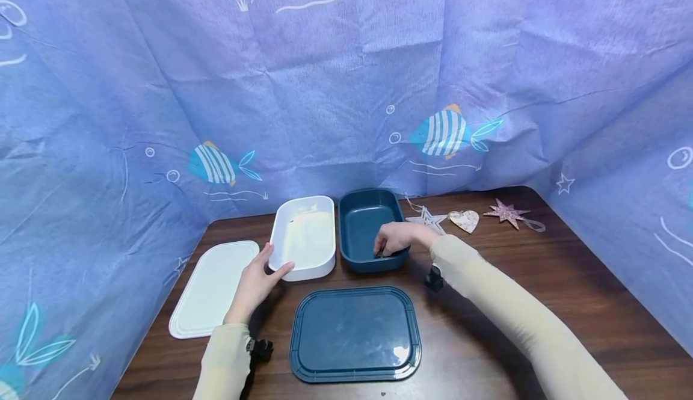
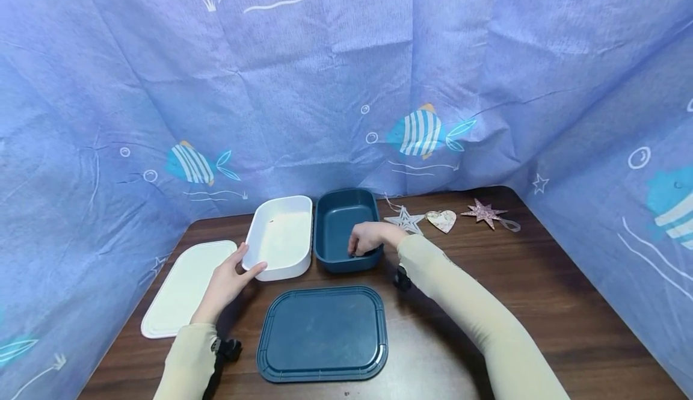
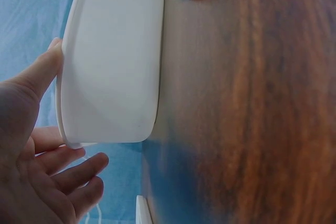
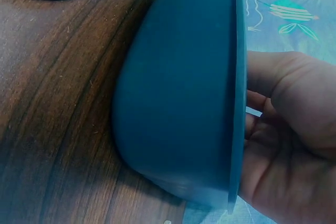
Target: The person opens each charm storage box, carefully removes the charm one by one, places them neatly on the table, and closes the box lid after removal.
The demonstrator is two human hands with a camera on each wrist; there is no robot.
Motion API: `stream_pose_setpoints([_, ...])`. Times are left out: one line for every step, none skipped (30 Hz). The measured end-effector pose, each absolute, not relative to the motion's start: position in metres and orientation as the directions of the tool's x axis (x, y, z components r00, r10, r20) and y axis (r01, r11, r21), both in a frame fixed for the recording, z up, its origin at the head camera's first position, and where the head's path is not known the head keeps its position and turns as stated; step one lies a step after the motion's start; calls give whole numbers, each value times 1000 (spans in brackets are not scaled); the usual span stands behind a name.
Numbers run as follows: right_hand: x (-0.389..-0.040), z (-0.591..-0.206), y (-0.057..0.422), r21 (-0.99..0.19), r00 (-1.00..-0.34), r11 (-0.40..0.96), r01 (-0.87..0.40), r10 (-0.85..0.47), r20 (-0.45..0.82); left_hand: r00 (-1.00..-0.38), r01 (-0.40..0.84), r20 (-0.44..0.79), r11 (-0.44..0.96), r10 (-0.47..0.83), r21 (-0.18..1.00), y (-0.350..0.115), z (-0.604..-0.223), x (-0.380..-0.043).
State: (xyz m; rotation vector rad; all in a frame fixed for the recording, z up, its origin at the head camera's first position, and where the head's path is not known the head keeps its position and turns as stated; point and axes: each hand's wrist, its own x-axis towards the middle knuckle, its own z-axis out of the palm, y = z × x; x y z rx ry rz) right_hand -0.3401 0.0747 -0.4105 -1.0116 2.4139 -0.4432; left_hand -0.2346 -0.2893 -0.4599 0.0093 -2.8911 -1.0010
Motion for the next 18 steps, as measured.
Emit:
stream_pose_setpoints([-340, -411, 75, -465, -611, 675, -573, -730, -307, -997, 22, 77, 785, -33, 619, -289, -460, -235])
stream_pose_setpoints([-339, -411, 75, -467, -612, 675, -571, -729, -307, -996, 23, 77, 786, -32, 618, -289, -460, -235])
stream_pose_setpoints([-339, -411, 75, -470, -608, 671, -574, -733, -303, -996, 23, 79, 785, -33, 618, -290, -460, -235])
stream_pose_setpoints([-338, -411, 75, -471, -605, 665, -579, -738, -299, -996, 23, 80, 786, -34, 618, -290, -460, -234])
stream_pose_setpoints([-338, -412, 75, -471, -602, 662, -582, -741, -297, -996, 24, 82, 786, -34, 618, -290, -460, -234])
stream_pose_setpoints([-338, -412, 75, -471, -598, 658, -588, -745, -294, -996, 24, 83, 786, -35, 618, -290, -460, -234])
stream_pose_setpoints([-337, -412, 75, -472, -596, 654, -591, -749, -290, -996, 25, 83, 786, -34, 618, -290, -460, -234])
stream_pose_setpoints([-337, -413, 74, -472, -594, 651, -594, -751, -288, -996, 26, 84, 786, -34, 618, -290, -460, -234])
stream_pose_setpoints([-336, -413, 74, -472, -592, 649, -596, -753, -287, -996, 26, 84, 785, -33, 619, -289, -460, -234])
stream_pose_setpoints([-336, -413, 74, -473, -592, 649, -596, -753, -287, -996, 27, 84, 784, -32, 620, -289, -460, -234])
stream_pose_setpoints([-335, -414, 74, -474, -593, 649, -595, -753, -286, -996, 28, 84, 784, -30, 620, -289, -460, -233])
stream_pose_setpoints([-335, -414, 74, -476, -595, 649, -593, -752, -283, -996, 29, 84, 785, -29, 619, -289, -460, -233])
stream_pose_setpoints([-334, -414, 74, -480, -598, 650, -589, -750, -282, -996, 29, 84, 785, -29, 619, -289, -459, -233])
stream_pose_setpoints([-334, -414, 75, -482, -599, 650, -587, -750, -281, -996, 29, 85, 786, -30, 618, -288, -459, -233])
stream_pose_setpoints([-334, -414, 75, -486, -601, 649, -585, -750, -277, -996, 28, 85, 787, -31, 616, -288, -459, -233])
stream_pose_setpoints([-333, -414, 75, -491, -603, 648, -582, -749, -275, -996, 27, 85, 788, -32, 615, -288, -459, -233])
stream_pose_setpoints([-333, -415, 76, -494, -604, 647, -580, -749, -271, -996, 27, 85, 790, -33, 613, -288, -459, -233])
stream_pose_setpoints([-333, -415, 76, -499, -609, 649, -575, -746, -269, -996, 26, 85, 790, -33, 613, -288, -460, -233])
